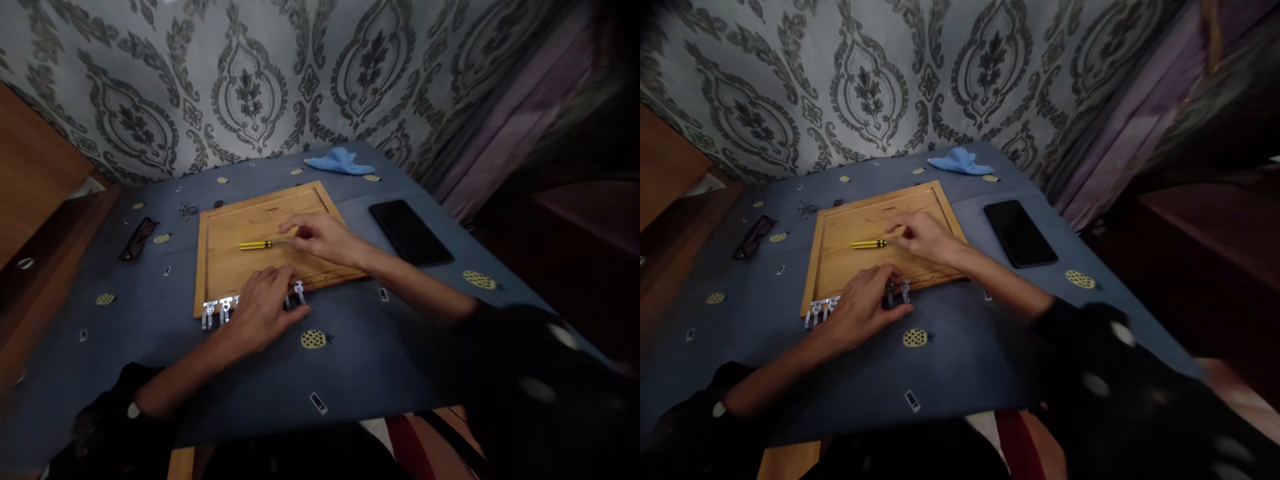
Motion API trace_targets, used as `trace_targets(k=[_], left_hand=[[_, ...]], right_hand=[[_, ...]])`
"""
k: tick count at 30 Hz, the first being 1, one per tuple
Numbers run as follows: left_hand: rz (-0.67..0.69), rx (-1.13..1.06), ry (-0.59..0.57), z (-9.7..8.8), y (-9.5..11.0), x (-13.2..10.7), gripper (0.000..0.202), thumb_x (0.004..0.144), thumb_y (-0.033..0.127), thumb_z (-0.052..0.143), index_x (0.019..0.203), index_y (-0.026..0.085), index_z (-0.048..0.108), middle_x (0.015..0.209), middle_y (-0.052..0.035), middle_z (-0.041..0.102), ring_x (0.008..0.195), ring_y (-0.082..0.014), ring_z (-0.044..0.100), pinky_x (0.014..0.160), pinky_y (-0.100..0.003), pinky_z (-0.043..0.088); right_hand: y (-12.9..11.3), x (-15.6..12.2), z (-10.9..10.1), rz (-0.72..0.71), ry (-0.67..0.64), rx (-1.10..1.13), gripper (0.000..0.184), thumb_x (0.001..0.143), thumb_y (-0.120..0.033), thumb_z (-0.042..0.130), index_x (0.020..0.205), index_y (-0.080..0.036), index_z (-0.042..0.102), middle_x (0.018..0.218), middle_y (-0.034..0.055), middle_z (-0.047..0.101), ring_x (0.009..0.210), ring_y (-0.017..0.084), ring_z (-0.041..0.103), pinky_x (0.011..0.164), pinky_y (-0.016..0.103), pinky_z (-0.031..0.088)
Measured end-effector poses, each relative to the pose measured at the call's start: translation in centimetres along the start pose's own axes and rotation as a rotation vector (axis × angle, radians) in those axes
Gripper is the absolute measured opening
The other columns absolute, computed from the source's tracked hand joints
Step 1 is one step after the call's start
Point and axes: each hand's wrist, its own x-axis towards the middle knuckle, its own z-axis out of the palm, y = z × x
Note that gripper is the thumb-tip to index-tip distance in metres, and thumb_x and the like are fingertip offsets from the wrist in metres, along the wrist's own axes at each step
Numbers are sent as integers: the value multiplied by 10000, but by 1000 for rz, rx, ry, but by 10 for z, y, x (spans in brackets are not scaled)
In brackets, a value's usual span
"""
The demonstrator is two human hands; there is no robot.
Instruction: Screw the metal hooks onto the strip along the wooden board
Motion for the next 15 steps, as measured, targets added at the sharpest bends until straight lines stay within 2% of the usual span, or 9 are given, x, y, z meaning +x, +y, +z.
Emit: trace_targets(k=[3,5,8,10,12,13,14,15], left_hand=[[11,9,3,0,0,1,345,827,373,745,1031,195,531,1043,-94,704,996,-311,652,865,-472,516],[21,12,6,0,-1,1,358,827,371,744,1051,191,532,1044,-95,701,998,-311,652,873,-476,515],[28,14,17,0,-1,0,346,834,379,735,1043,193,532,1029,-90,696,991,-306,650,868,-471,510],[31,14,22,1,-2,0,335,834,379,736,1019,191,529,1009,-87,692,979,-303,649,851,-461,508],[36,12,28,1,-3,0,346,829,370,743,1030,191,525,1001,-81,689,969,-294,647,844,-449,504],[40,10,31,1,-3,0,357,827,366,746,1046,194,522,1001,-74,689,962,-286,647,842,-440,502],[44,7,35,1,-4,0,367,828,367,746,1062,199,518,1004,-68,689,958,-278,646,842,-433,499],[47,5,39,2,-4,0,371,834,370,741,1076,204,514,1010,-63,688,957,-271,644,845,-427,497]], right_hand=[[-6,46,14,-6,-38,-110,355,814,-151,682,1170,-149,686,1095,97,753,983,223,693,813,317,511],[-7,61,25,-26,-65,-158,269,777,-151,705,1045,-151,720,1082,115,744,997,252,674,803,328,491],[-6,62,28,-43,-82,-202,138,762,-101,666,877,-166,704,966,97,743,940,242,660,780,322,470],[-5,54,18,-31,-52,-217,140,743,-63,648,833,-168,668,944,92,731,912,238,651,783,332,470],[-7,39,1,-9,22,-210,156,757,-61,632,862,-177,633,978,83,711,919,237,644,811,351,480],[-8,28,-9,16,108,-187,158,768,-64,623,870,-184,610,960,72,698,902,231,643,818,360,489],[-10,15,-20,48,299,-68,177,762,-68,640,881,-192,600,916,52,690,852,217,648,801,358,505],[-12,-1,-29,71,396,-23,182,797,-98,633,939,-198,582,918,40,676,826,203,650,785,358,522]])
